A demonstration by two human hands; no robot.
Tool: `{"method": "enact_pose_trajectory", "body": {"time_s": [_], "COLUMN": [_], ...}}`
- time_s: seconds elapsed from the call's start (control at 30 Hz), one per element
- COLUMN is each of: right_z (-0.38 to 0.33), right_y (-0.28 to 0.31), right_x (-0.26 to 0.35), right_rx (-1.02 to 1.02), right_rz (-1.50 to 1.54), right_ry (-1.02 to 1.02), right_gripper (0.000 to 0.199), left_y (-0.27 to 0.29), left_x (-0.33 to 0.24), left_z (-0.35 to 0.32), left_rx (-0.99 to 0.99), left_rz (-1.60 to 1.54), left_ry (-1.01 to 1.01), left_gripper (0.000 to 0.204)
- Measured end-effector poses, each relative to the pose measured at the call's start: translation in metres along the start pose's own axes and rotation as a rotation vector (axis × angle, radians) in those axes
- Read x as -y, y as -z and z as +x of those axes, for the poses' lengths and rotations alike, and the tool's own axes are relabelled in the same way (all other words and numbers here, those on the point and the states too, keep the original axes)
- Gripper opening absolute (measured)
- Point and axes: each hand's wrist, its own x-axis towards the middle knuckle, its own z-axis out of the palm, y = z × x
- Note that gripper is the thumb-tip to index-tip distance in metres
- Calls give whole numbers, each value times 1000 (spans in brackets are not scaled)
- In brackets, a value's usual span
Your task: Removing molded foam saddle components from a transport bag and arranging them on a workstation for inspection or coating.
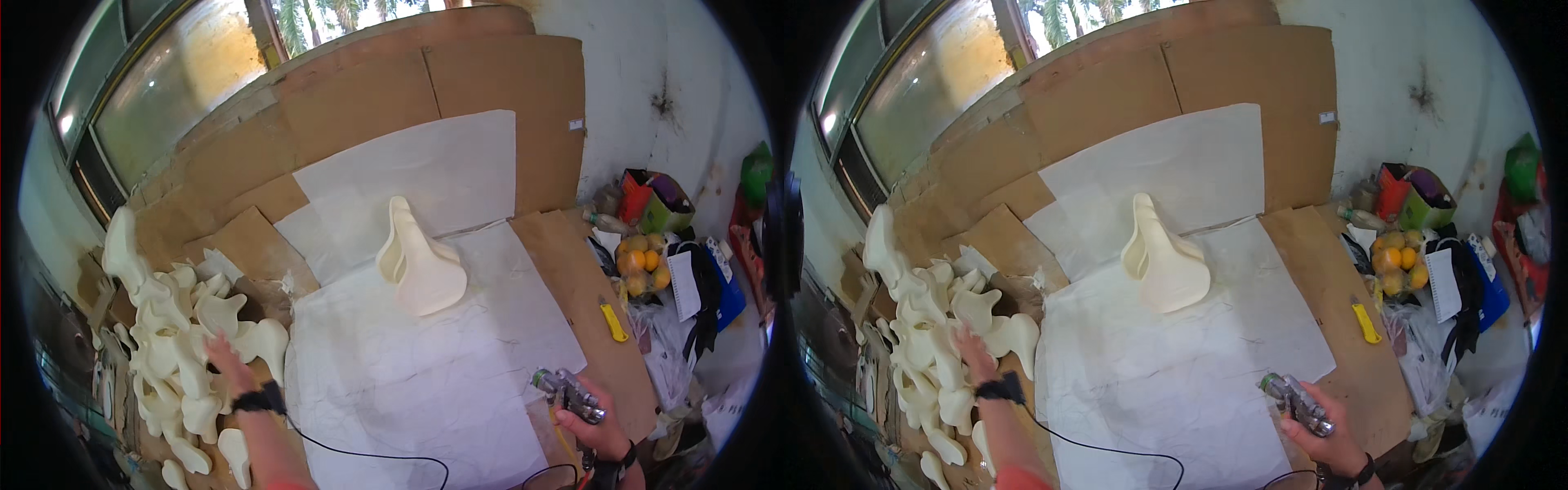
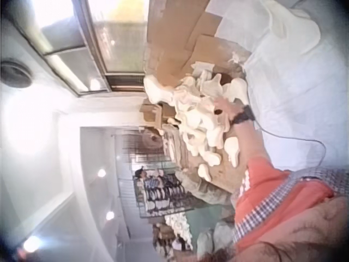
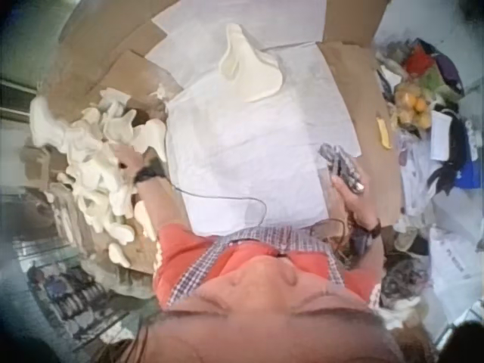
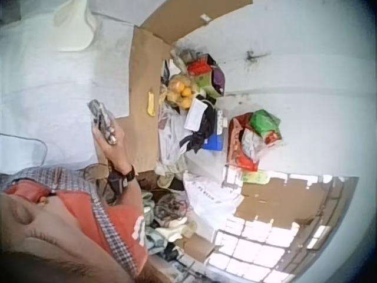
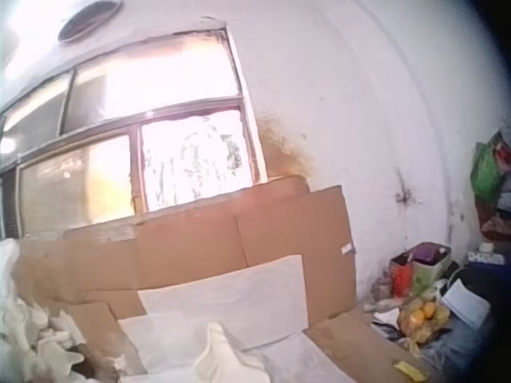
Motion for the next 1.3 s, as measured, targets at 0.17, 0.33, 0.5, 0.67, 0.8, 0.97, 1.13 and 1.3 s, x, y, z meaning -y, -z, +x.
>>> {"method": "enact_pose_trajectory", "body": {"time_s": [0.17,0.33,0.5,0.67,0.8,0.97,1.13,1.3], "right_z": [3,2,11,36,51,54,58,54], "right_y": [-31,-25,-31,-7,-16,-14,-10,-20], "right_x": [54,40,23,7,42,33,-11,-8], "right_rx": [-200,-155,-106,-115,-151,-154,-116,-72], "right_rz": [193,86,144,12,190,267,97,165], "right_ry": [158,105,30,-7,159,204,-70,-40], "right_gripper": [60,64,63,61,60,59,59,55], "left_y": [-43,-192,-263,-264,-159,-137,-251,-318], "left_x": [155,200,232,214,194,172,185,225], "left_z": [-98,-145,-121,-159,-113,-79,-108,-106], "left_rx": [73,566,629,597,291,384,797,822], "left_rz": [-40,204,421,427,134,-49,-80,52], "left_ry": [473,323,89,-180,31,164,190,28], "left_gripper": [49,61,55,43,39,34,39,67]}}
